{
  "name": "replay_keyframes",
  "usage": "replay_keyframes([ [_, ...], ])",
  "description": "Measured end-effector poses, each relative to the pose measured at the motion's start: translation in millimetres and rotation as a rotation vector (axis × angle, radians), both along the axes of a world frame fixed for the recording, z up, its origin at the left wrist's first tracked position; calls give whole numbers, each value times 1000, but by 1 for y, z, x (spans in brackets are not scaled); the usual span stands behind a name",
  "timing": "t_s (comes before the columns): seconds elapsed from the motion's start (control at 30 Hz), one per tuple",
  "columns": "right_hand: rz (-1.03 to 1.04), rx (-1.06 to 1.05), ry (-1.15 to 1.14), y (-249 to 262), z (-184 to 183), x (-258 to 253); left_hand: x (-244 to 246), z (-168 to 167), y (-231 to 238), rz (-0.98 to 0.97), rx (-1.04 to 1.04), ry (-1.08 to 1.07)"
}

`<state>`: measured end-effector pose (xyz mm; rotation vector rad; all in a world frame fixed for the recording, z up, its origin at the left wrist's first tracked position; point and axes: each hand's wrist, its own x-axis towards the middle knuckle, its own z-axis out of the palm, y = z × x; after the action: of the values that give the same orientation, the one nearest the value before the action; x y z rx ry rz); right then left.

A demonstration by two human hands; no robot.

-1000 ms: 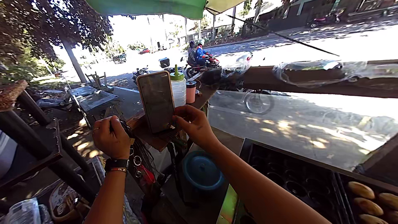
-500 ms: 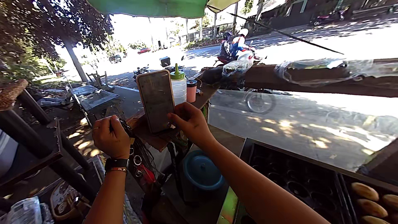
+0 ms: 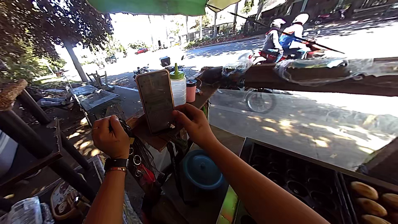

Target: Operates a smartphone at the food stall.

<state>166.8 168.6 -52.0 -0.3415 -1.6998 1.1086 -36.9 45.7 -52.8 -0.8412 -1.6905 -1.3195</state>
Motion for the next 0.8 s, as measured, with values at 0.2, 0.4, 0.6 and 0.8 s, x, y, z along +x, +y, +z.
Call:
replay_keyframes([
  [0.2, 14, -13, 6, 0, -1, 1, -1, 1, 3, 21, 19, 6],
  [0.4, 16, -26, 2, 1, 0, 1, 1, 0, 0, 22, 3, -10],
  [0.6, 17, -13, 0, 1, 0, 2, -1, 0, 3, 22, 28, 7],
  [0.8, 20, -20, -3, 1, 0, 2, 0, 1, 2, 20, 27, -5],
])
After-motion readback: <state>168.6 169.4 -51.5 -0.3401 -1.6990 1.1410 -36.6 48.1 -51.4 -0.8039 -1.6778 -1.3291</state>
